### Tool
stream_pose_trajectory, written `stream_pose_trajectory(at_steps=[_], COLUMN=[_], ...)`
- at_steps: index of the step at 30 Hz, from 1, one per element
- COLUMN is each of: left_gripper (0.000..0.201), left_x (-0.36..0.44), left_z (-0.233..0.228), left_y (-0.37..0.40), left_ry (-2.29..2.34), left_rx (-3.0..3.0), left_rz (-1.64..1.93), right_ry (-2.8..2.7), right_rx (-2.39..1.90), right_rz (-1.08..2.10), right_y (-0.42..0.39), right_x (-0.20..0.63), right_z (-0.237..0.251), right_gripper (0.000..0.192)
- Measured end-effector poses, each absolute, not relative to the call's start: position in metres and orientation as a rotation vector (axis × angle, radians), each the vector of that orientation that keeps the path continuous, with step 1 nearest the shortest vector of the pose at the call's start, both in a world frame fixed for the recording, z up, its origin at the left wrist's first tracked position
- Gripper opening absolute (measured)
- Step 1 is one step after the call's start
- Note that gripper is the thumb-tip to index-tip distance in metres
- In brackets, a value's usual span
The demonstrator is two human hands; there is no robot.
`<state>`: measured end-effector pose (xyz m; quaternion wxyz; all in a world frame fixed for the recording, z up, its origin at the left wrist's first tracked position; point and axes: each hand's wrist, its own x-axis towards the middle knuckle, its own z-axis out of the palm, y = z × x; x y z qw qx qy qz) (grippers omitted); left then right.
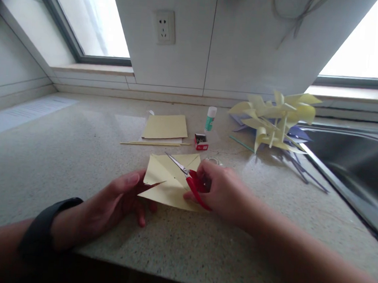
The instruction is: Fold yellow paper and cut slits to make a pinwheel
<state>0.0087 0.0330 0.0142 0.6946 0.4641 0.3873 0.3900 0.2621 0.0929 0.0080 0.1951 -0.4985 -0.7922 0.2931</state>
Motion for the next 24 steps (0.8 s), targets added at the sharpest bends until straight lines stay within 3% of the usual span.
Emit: stream_pose_trajectory(at_steps=[8,16,24], left_gripper=[0.038,0.05,0.033], left_x=[0.016,0.024,0.023], left_z=[0.026,0.02,0.021], left_y=[0.021,0.034,0.036], left_ry=[1.155,1.223,1.285], left_rx=[1.416,1.294,1.219], left_rz=[0.621,0.511,0.606], right_ry=[-2.179,-2.054,-1.8], right_rx=[-1.462,-1.362,-1.245], right_rz=[0.786,0.93,1.179], right_y=[0.084,0.083,0.084], right_x=[0.247,0.239,0.244], right_z=[0.019,0.005,0.008], right_gripper=[0.04,0.033,0.034])
